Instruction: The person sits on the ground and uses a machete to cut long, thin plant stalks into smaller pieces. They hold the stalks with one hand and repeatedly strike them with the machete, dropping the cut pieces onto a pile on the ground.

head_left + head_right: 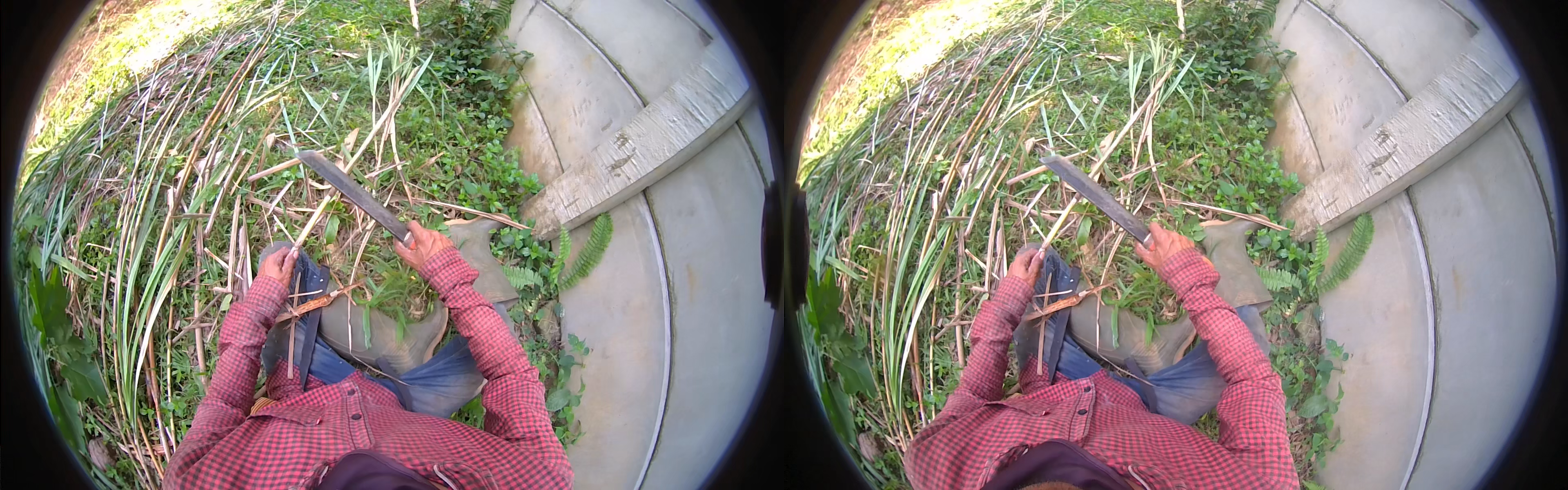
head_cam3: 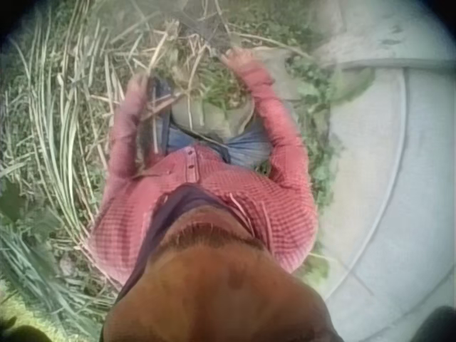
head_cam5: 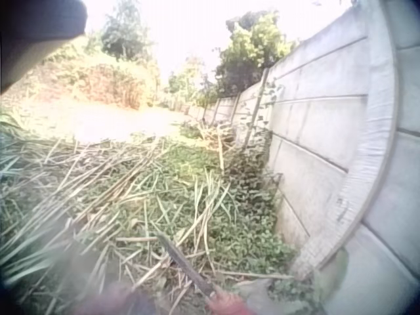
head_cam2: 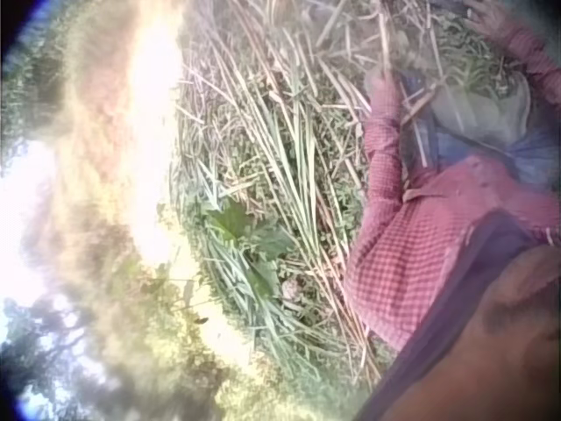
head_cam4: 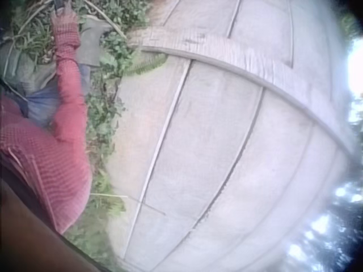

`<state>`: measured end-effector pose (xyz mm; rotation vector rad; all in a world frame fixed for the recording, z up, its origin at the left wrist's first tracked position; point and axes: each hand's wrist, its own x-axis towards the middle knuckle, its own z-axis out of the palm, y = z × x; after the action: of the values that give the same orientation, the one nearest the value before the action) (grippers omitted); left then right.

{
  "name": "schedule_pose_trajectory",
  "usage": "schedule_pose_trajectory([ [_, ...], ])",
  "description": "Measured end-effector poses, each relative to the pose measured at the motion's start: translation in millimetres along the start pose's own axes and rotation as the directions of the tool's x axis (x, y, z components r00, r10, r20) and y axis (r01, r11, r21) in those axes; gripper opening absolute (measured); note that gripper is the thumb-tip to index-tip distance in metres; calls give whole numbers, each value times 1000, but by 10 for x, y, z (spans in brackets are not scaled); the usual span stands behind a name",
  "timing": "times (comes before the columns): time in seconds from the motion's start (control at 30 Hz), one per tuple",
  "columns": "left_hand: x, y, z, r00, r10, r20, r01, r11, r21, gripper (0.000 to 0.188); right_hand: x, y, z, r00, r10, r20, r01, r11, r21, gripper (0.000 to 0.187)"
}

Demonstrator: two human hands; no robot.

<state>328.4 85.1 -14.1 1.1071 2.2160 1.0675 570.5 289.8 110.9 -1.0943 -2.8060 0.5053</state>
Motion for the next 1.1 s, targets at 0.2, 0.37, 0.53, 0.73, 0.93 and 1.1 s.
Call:
schedule_pose_trajectory([
  [0.2,-896,63,-386,991,-135,15,133,987,95,28,-15,-310,375,943,-207,258,243,963,-114,36],
  [0.37,-1521,58,-577,956,-277,99,279,960,-8,29,400,154,584,978,179,111,-164,977,-136,37],
  [0.53,-1468,-171,-401,945,-302,125,322,928,-188,32,18,-181,503,941,-124,314,158,984,-87,41],
  [0.73,-1461,-126,-532,892,-325,314,447,739,-504,30,91,-7,541,968,-40,249,72,990,-121,43],
  [0.93,-1607,-195,-619,897,-274,346,432,709,-558,31,350,322,353,982,80,173,-57,989,-136,41],
  [1.1,-1735,-148,-601,902,-317,294,424,779,-462,32,65,30,286,903,-317,290,371,916,-156,39],
])
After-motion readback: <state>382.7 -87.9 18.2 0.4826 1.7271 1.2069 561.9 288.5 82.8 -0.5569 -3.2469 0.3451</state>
